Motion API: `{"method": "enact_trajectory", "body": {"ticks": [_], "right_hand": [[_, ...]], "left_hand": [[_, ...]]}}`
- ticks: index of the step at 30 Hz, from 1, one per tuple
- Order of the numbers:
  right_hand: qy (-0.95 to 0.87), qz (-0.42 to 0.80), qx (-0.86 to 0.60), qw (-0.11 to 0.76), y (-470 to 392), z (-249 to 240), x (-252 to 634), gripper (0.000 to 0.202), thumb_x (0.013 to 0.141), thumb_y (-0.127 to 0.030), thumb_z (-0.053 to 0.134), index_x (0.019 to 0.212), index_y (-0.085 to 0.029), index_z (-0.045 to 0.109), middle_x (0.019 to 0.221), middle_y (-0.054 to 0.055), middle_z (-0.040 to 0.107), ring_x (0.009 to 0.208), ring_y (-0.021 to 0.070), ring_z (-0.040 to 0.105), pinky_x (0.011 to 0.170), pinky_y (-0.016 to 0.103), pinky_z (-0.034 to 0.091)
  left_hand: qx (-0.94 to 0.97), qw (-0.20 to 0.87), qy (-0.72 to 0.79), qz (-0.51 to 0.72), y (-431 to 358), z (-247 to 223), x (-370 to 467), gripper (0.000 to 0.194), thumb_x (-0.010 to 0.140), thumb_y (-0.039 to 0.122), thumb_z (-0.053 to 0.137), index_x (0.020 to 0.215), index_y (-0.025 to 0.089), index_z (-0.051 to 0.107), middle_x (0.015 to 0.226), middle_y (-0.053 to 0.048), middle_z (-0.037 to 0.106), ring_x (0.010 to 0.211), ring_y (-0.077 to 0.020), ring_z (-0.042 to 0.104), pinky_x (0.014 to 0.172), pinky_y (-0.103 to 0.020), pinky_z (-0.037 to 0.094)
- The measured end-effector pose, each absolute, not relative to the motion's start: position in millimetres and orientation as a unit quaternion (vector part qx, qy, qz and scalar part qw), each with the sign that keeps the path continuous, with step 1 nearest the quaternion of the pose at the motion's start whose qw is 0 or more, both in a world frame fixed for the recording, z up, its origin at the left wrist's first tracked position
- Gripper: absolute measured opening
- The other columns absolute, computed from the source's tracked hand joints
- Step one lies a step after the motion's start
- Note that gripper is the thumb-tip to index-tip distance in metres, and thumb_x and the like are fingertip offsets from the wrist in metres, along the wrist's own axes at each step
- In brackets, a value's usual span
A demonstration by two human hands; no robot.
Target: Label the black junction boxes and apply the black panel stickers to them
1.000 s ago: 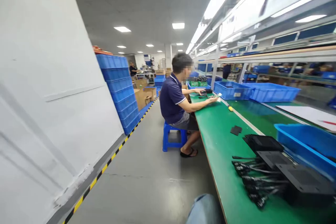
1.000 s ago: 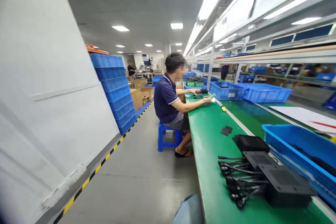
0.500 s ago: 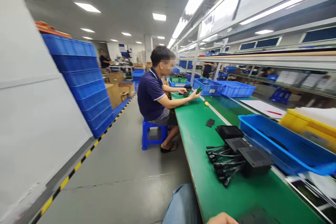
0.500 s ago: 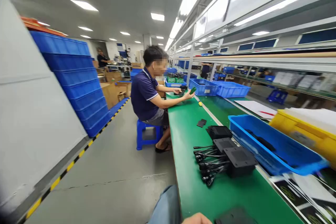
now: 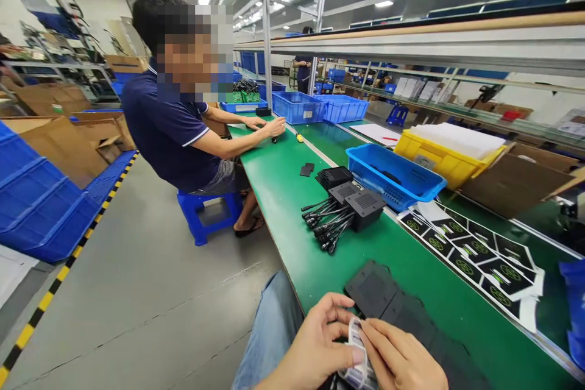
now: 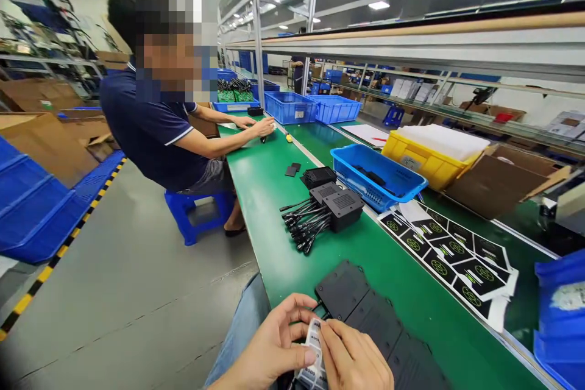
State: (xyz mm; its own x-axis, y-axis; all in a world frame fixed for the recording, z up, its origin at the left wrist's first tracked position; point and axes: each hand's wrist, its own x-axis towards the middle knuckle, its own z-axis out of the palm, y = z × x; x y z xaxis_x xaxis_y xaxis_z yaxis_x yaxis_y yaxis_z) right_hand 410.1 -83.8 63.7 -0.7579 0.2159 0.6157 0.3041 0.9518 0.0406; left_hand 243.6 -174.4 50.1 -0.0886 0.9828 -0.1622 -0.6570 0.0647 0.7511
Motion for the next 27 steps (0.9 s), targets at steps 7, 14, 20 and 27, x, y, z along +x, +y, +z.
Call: {"method": "enact_trajectory", "body": {"ticks": [7, 14, 20, 27], "right_hand": [[-0.904, 0.134, -0.234, 0.331, -97, 74, 398, 0.007, 0.092, -0.021, 0.056, 0.09, -0.022, 0.062, 0.087, 0.001, 0.069, 0.076, 0.0122, 0.067, 0.07, 0.02, 0.052], [-0.77, 0.416, -0.431, 0.219, -55, 81, 396, 0.04, 0.089, -0.057, 0.046, 0.075, -0.022, 0.059, 0.075, 0.004, 0.063, 0.067, 0.0182, 0.06, 0.062, 0.029, 0.052], [-0.793, 0.359, -0.455, 0.186, -32, 57, 388, 0.032, 0.08, -0.048, 0.051, 0.067, -0.022, 0.064, 0.092, 0.012, 0.064, 0.096, 0.0309, 0.055, 0.091, 0.051, 0.043], [-0.812, 0.344, -0.443, 0.162, -38, 47, 384, 0.027, 0.087, -0.04, 0.049, 0.072, -0.022, 0.063, 0.093, 0.011, 0.059, 0.094, 0.0291, 0.049, 0.09, 0.048, 0.04]], "left_hand": [[0.22, 0.64, 0.365, 0.639, -173, 54, 242, 0.062, 0.062, 0.02, 0.086, 0.114, 0.019, 0.052, 0.1, -0.003, 0.061, 0.083, -0.0126, 0.06, 0.072, -0.025, 0.047], [0.349, 0.526, 0.544, 0.553, -167, 66, 219, 0.033, 0.078, 0.01, 0.056, 0.11, 0.018, 0.054, 0.093, -0.004, 0.068, 0.062, -0.0091, 0.051, 0.055, -0.021, 0.038], [0.608, 0.279, 0.638, 0.382, -154, 66, 210, 0.033, 0.091, 0.011, 0.049, 0.117, 0.022, 0.067, 0.124, -0.005, 0.066, 0.109, -0.0224, 0.064, 0.096, -0.038, 0.051], [0.697, 0.214, 0.659, 0.187, -148, 59, 221, 0.047, 0.09, 0.015, 0.06, 0.136, 0.013, 0.054, 0.147, -0.01, 0.051, 0.12, -0.0302, 0.062, 0.099, -0.047, 0.055]]}}
